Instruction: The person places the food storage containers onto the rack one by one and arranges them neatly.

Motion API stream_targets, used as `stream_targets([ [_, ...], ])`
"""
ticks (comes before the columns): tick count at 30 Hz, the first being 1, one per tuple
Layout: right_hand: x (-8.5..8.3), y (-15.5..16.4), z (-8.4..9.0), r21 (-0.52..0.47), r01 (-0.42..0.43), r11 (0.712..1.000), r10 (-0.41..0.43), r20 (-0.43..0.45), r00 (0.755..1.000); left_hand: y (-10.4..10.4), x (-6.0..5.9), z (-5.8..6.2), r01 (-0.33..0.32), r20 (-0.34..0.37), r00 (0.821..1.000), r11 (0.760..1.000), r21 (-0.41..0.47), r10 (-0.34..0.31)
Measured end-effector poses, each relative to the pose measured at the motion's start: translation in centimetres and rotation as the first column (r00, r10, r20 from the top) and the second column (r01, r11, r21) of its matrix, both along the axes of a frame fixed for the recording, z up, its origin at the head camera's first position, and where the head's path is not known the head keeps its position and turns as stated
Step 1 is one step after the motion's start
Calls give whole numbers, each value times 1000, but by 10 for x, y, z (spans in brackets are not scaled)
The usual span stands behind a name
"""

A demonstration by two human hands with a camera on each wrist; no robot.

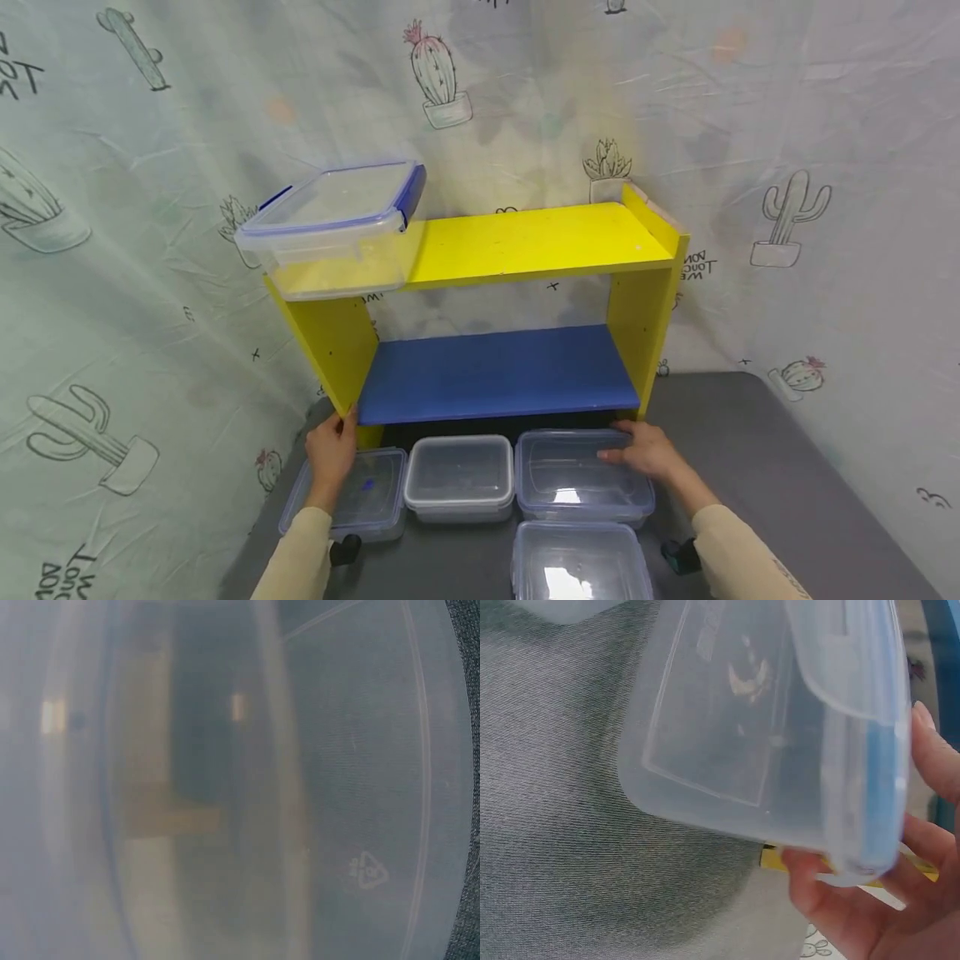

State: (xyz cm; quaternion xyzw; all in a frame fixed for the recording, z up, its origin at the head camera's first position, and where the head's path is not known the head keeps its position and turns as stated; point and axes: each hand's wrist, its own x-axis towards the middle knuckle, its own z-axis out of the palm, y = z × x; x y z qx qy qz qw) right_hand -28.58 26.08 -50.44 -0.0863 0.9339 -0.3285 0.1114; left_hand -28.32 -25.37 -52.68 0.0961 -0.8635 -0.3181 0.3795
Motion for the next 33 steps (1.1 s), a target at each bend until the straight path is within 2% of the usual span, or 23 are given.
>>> stream_targets([
  [5, -1, 0, 6, 62, 71, 996, -69, -43, 997, 0, 1, 0, -10, 23, 1000, 1000, 4, 10],
  [9, 1, -2, 11, 69, 111, 991, -110, -18, 994, -1, 1, 0, -17, 22, 1000, 1000, 10, 17],
  [16, 5, 0, 3, -26, 165, 986, -161, 103, 982, -1, 3, 0, -16, 14, 1000, 1000, 7, 16],
  [23, 7, 7, -14, -144, 193, 971, -172, 144, 974, -2, 2, 0, -17, 13, 1000, 1000, 7, 17],
  [29, 9, 21, -23, -294, 223, 929, -177, 176, 968, 1, 1, 2, -15, 24, 1000, 1000, 9, 15],
  [31, 9, 25, -25, -368, 240, 898, -173, 206, 963, 2, 1, 2, -15, 27, 1000, 1000, 11, 15],
  [33, 9, 29, -27, -455, 276, 847, -171, 259, 951, 2, 1, 3, -14, 34, 999, 1000, 18, 13],
])
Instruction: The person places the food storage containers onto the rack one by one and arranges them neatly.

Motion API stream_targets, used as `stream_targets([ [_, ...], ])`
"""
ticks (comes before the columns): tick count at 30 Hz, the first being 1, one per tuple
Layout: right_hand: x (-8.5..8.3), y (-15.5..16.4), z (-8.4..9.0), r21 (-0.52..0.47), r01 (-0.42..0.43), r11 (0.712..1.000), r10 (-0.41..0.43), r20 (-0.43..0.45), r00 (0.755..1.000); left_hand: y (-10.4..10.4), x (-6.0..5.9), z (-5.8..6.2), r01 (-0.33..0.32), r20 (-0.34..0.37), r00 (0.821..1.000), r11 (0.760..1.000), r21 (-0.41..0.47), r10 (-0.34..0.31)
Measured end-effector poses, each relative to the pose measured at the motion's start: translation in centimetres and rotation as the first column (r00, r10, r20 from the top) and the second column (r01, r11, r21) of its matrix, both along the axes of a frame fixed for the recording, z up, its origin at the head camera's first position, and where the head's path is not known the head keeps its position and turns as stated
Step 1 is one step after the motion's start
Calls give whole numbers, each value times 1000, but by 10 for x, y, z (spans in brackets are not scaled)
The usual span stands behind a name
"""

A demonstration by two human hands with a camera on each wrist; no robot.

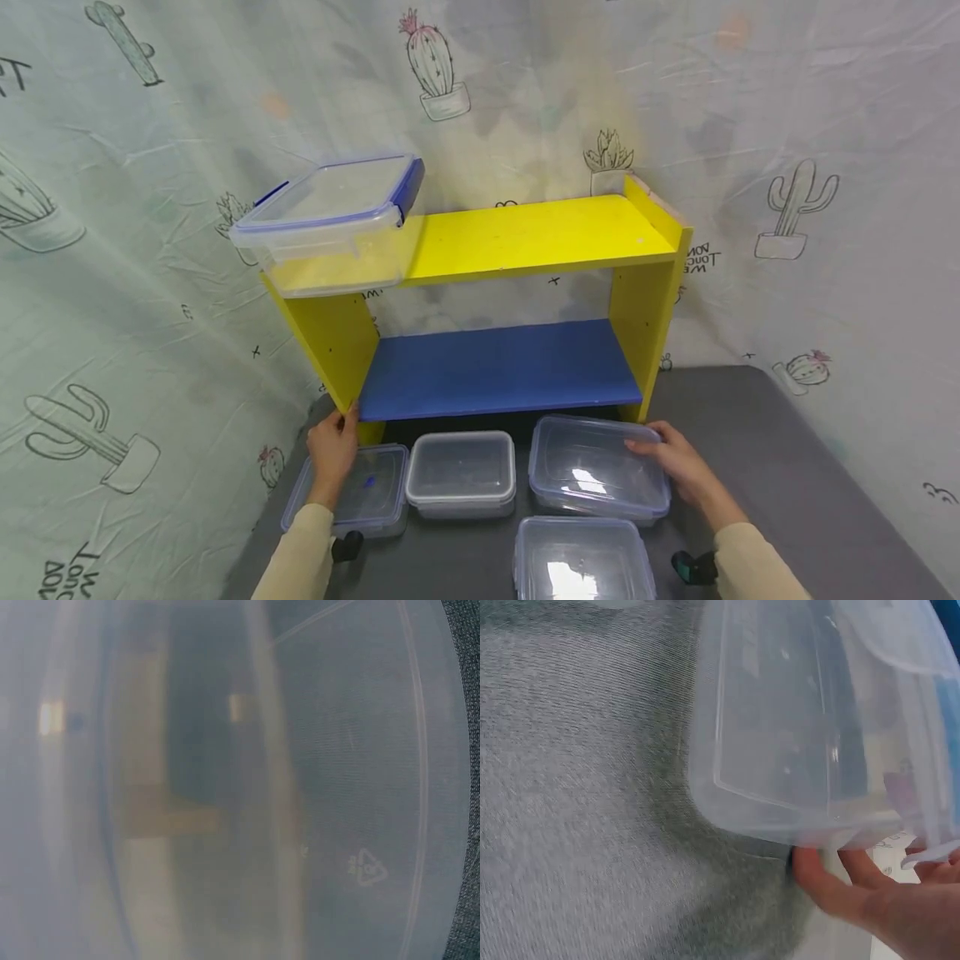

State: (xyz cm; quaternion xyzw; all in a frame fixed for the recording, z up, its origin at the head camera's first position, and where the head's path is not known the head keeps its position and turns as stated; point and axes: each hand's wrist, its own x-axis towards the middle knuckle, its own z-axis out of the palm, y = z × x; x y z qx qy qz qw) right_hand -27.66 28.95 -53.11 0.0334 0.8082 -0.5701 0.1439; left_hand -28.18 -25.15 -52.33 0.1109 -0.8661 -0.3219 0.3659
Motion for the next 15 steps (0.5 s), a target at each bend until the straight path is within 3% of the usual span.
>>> stream_targets([
  [3, -1, 8, -1, -143, 14, 990, -7, 46, 999, 1, -1, 1, -2, 12, 1000, 1000, 3, 2],
  [5, -2, 13, -1, -178, 7, 984, 7, 74, 997, 1, -1, 1, -2, 17, 1000, 1000, 10, 1],
  [12, -3, 31, -7, -118, -100, 988, 112, 104, 988, 2, -3, 0, 8, 17, 1000, 1000, 10, -8],
  [15, -2, 39, -12, -144, -147, 979, 160, 82, 984, 3, -4, 0, 12, 23, 1000, 1000, 14, -12],
])
